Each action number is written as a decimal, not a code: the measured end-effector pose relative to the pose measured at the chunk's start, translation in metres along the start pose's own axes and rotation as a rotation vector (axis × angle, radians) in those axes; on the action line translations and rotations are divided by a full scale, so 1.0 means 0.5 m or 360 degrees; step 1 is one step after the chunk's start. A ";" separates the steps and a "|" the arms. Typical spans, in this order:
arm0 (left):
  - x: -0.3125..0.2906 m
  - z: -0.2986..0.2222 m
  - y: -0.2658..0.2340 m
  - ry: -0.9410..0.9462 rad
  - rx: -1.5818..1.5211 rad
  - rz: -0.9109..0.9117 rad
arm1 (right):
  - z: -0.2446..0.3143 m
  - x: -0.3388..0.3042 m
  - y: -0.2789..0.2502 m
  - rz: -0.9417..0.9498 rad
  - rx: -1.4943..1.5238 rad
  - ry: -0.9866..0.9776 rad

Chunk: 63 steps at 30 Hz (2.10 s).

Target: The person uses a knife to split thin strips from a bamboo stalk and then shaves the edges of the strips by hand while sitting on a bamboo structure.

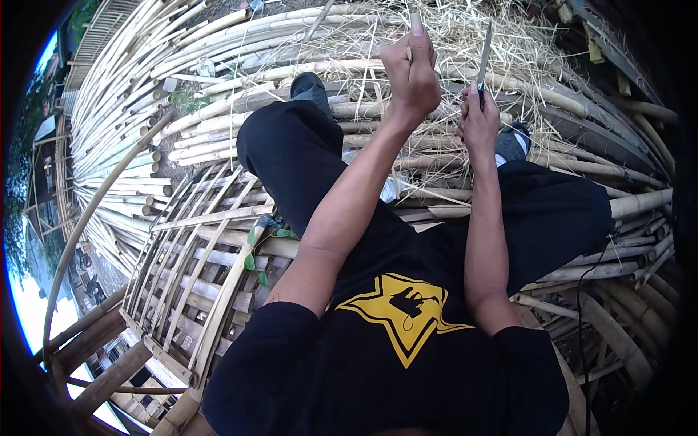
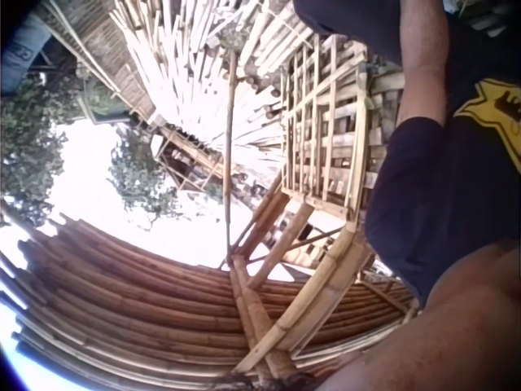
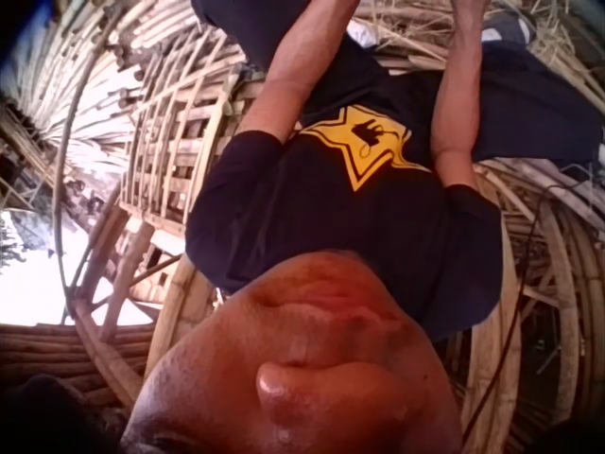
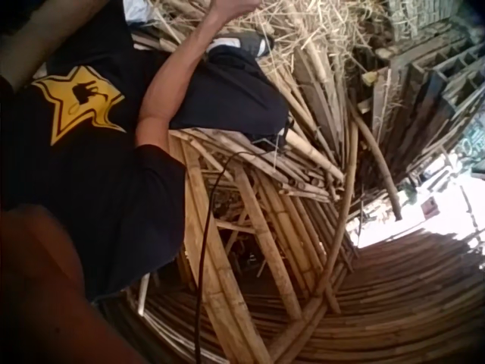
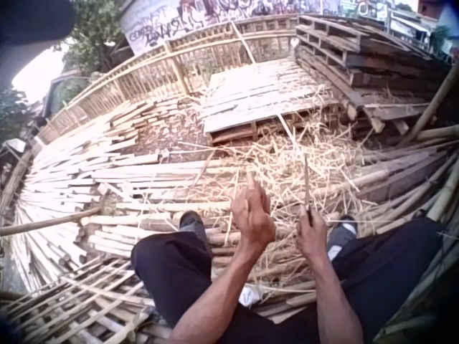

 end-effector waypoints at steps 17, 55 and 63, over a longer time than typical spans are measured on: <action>-0.009 0.013 0.040 -0.0107 -0.0243 0.0013 | 0.298 -0.136 0.002 -0.0350 -0.0183 -0.1250; -0.008 0.051 -0.001 -0.0361 -0.0405 -0.0179 | -0.325 -0.030 0.054 0.0245 -0.1213 0.0203; 0.009 -0.002 0.016 -0.0231 -0.0374 -0.0169 | -0.269 -0.037 0.059 0.0072 -0.0999 0.0174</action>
Point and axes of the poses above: each hand's wrist, its own x-axis towards the middle knuckle, its own y-axis out of the palm, z = x × y, the point moved 6 cm from there along x, towards the middle knuckle, and after that the axes turned 4 degrees about -x, right-handed, at the moved point
